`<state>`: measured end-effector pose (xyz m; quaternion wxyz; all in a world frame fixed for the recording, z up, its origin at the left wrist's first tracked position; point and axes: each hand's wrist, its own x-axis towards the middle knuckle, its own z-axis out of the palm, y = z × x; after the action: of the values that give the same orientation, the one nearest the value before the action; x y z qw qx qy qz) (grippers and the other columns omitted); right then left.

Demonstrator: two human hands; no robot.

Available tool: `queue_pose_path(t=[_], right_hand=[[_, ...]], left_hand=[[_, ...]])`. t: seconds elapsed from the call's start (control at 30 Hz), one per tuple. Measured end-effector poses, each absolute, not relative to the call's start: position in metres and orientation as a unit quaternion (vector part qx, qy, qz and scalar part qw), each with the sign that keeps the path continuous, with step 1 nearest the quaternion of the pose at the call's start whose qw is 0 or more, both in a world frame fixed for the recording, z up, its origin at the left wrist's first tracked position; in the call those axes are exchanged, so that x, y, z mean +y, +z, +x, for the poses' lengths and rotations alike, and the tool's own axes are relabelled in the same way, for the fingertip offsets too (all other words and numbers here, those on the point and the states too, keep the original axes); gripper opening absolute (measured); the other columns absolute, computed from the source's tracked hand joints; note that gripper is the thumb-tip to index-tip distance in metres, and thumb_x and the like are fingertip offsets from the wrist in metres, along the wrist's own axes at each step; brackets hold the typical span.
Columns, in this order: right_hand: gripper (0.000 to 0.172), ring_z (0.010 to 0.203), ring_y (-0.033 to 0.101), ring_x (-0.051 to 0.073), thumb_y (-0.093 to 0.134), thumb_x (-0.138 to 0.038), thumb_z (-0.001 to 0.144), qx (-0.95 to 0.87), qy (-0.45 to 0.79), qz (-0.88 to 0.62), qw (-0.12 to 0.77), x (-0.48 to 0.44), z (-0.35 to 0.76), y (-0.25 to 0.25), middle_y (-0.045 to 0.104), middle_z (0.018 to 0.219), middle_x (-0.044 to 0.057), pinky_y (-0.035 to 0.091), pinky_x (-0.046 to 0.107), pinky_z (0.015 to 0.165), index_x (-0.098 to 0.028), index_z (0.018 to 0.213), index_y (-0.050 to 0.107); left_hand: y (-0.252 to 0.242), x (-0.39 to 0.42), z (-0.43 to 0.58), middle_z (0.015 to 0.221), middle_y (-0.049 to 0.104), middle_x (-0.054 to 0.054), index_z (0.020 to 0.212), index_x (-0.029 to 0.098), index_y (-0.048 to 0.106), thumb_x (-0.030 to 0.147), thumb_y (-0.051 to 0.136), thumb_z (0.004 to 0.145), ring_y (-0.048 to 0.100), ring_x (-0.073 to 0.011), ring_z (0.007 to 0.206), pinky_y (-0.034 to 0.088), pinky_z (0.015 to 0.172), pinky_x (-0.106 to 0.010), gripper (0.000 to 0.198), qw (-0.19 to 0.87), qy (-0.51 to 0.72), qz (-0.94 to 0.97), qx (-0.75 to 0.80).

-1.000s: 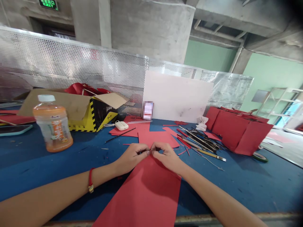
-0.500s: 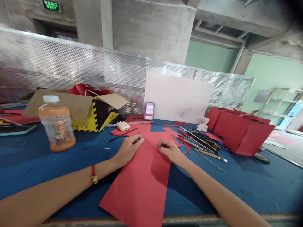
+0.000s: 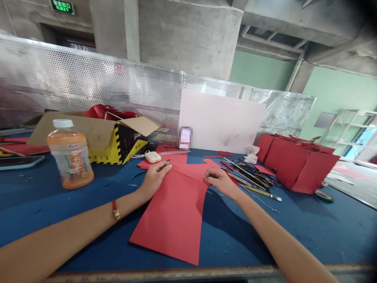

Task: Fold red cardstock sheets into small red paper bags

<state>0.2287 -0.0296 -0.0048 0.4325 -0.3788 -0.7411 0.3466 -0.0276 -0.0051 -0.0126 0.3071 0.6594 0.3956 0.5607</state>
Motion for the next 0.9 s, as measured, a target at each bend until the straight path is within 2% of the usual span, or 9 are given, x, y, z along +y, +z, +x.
queue_pose_path(t=[0.5,0.73,0.9], right_hand=[[0.007,0.056,0.054,0.012,0.055,-0.022,0.067,-0.722,0.362,-0.398,0.434,-0.025,0.239,-0.003,0.056,0.057,-0.003,0.042,0.026,0.057,-0.018,0.061,0.056],[0.009,0.054,0.048,0.011,0.052,-0.02,0.068,-0.731,0.337,-0.404,0.435,-0.023,0.241,-0.009,0.052,0.056,-0.003,0.037,0.025,0.055,-0.019,0.059,0.053],[0.013,0.056,0.041,0.011,0.054,-0.028,0.073,-0.695,0.223,-0.466,0.501,-0.024,0.237,-0.006,0.049,0.06,-0.004,0.033,0.025,0.055,-0.02,0.063,0.05]], left_hand=[[-0.017,0.004,-0.033,0.075,0.06,0.001,0.076,0.018,0.063,0.042,0.059,0.082,0.053,-0.0171,0.073,0.043,0.068,-0.027,0.025,0.305,0.577,0.652,0.387],[-0.018,0.002,-0.031,0.076,0.061,0.0,0.078,0.018,0.063,0.044,0.059,0.08,0.054,-0.018,0.074,0.044,0.067,-0.027,0.026,0.319,0.568,0.647,0.396],[-0.015,-0.007,-0.024,0.076,0.06,0.0,0.078,0.018,0.061,0.045,0.056,0.081,0.055,-0.0189,0.074,0.044,0.064,-0.027,0.028,0.342,0.53,0.671,0.39]])
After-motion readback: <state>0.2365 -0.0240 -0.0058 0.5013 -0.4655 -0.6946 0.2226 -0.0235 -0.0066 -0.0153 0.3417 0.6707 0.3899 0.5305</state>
